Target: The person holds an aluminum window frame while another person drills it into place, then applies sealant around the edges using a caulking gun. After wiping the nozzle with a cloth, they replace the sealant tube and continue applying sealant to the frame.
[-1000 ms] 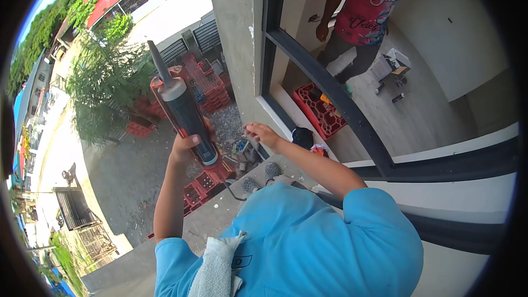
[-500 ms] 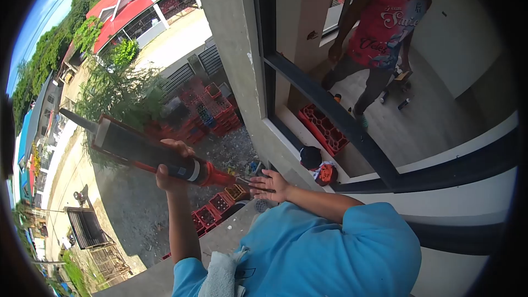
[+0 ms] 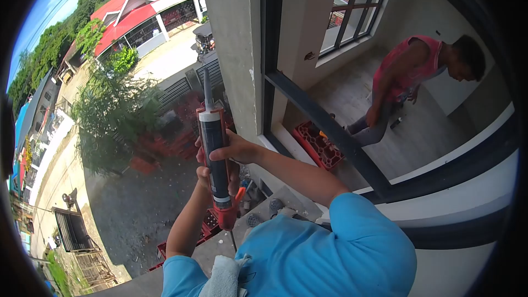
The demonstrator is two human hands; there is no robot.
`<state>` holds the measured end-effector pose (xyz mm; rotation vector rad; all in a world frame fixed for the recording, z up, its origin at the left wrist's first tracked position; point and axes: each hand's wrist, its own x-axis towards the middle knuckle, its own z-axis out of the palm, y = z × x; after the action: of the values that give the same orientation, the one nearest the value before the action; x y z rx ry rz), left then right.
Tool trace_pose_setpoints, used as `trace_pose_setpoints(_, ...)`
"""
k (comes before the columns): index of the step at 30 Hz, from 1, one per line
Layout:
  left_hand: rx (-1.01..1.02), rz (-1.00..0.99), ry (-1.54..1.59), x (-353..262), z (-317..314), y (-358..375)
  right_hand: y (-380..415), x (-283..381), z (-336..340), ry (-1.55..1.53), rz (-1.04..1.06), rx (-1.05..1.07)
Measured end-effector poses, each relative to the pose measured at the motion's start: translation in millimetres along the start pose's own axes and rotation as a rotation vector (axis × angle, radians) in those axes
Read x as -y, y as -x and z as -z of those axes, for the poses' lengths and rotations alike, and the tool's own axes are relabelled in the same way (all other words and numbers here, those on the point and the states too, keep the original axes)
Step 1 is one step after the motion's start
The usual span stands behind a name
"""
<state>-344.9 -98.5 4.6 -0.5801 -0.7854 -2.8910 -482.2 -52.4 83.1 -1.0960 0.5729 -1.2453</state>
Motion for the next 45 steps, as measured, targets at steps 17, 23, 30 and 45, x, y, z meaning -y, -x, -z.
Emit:
trace_pose_setpoints(17,-1.224,0.464,-0.904,116,-110,152,-30,-6,53,-0.545,0.126,-0.441)
trace_pose_setpoints(23,-1.534,-0.161,-1.175,171,-1,147,-31,-55,86,-0.853,-0.121,-0.574)
trace_pose_setpoints(30,-1.376,-0.18,-0.663,166,34,87,-23,-79,132,-0.777,-0.247,-0.602)
trace_pose_setpoints(45,-1.252,-0.399,-0.165,121,41,-25,-43,-57,193,-0.531,-0.352,-0.801)
